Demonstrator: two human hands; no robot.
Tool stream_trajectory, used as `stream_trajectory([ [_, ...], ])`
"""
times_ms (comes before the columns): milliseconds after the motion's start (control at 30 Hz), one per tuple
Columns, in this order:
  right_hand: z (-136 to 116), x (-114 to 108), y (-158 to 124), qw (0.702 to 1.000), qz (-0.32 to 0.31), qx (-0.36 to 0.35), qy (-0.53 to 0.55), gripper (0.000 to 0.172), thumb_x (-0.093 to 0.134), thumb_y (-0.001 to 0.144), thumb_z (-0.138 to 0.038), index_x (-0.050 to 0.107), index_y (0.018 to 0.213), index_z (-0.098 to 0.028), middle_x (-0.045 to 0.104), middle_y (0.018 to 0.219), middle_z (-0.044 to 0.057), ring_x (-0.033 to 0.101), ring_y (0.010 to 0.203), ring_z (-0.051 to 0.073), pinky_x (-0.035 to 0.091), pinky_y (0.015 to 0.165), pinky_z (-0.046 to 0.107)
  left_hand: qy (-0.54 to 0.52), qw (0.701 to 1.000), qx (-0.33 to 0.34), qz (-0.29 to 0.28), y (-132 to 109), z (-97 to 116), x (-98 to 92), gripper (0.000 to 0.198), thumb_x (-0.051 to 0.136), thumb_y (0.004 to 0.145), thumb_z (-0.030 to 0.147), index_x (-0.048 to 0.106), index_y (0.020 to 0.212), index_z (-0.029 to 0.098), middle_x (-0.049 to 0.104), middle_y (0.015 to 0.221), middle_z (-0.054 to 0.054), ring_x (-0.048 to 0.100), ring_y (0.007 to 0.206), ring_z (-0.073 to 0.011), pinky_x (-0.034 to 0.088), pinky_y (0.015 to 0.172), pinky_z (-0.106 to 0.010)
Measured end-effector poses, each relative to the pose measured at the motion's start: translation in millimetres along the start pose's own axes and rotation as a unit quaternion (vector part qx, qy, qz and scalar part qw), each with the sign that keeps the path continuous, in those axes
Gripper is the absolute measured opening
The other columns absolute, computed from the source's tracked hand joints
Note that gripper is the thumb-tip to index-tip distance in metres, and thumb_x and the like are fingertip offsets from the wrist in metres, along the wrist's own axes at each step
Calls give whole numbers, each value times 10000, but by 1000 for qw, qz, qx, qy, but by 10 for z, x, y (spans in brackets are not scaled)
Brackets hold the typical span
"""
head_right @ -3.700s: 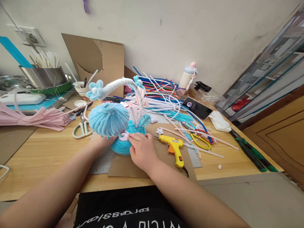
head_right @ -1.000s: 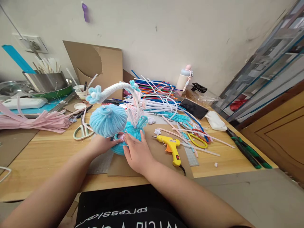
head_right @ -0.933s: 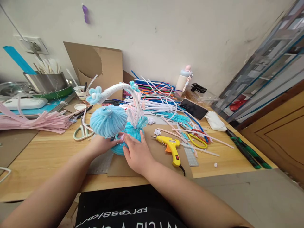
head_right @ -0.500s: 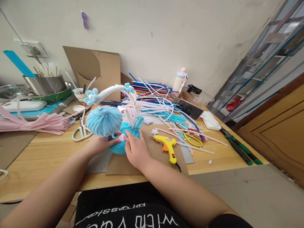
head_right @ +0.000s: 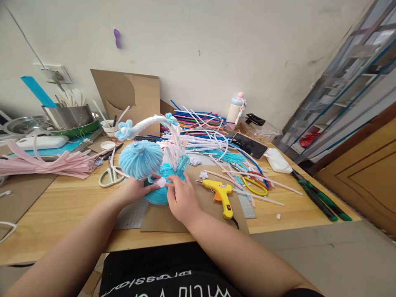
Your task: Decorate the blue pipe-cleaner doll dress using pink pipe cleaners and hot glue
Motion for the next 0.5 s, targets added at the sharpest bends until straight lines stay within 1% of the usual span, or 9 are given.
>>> stream_trajectory([
  [100,-14,3,2,1000,-5,-6,-2,282,394,863,-94,467,1106,-216,718,1025,48,621,1045,184,192,1123,474,-4,1000,23,19,7,-29,11,308,477,853,413,654,1019,224,687,1052,-57,609,1013,-235,456,921,-372],
  [167,-15,11,5,1000,-11,-6,-3,298,393,859,-90,454,1121,-219,702,1083,51,600,1090,183,180,1124,485,5,999,24,26,18,-66,27,303,435,871,375,656,1016,226,690,1037,-55,607,1014,-225,451,933,-373],
  [333,4,75,14,998,-59,8,4,299,386,862,-95,441,1125,-223,672,1155,61,565,1151,186,120,1126,538,36,998,24,42,38,-115,21,268,450,836,263,669,985,220,682,1053,-70,575,1065,-246,412,978,-431],
  [500,17,88,17,998,-65,17,10,264,382,874,-110,439,1102,-230,672,1153,62,574,1140,186,105,1122,552,53,996,36,56,73,-143,-10,256,453,814,224,684,922,207,662,1105,-85,530,1136,-274,384,1003,-468],
])
Point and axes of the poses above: each hand's wrist, its own y-axis towards the middle knuckle, its own x-axis out of the palm, z = x × y, the point moved 5 cm from there along y, towards the middle knuckle
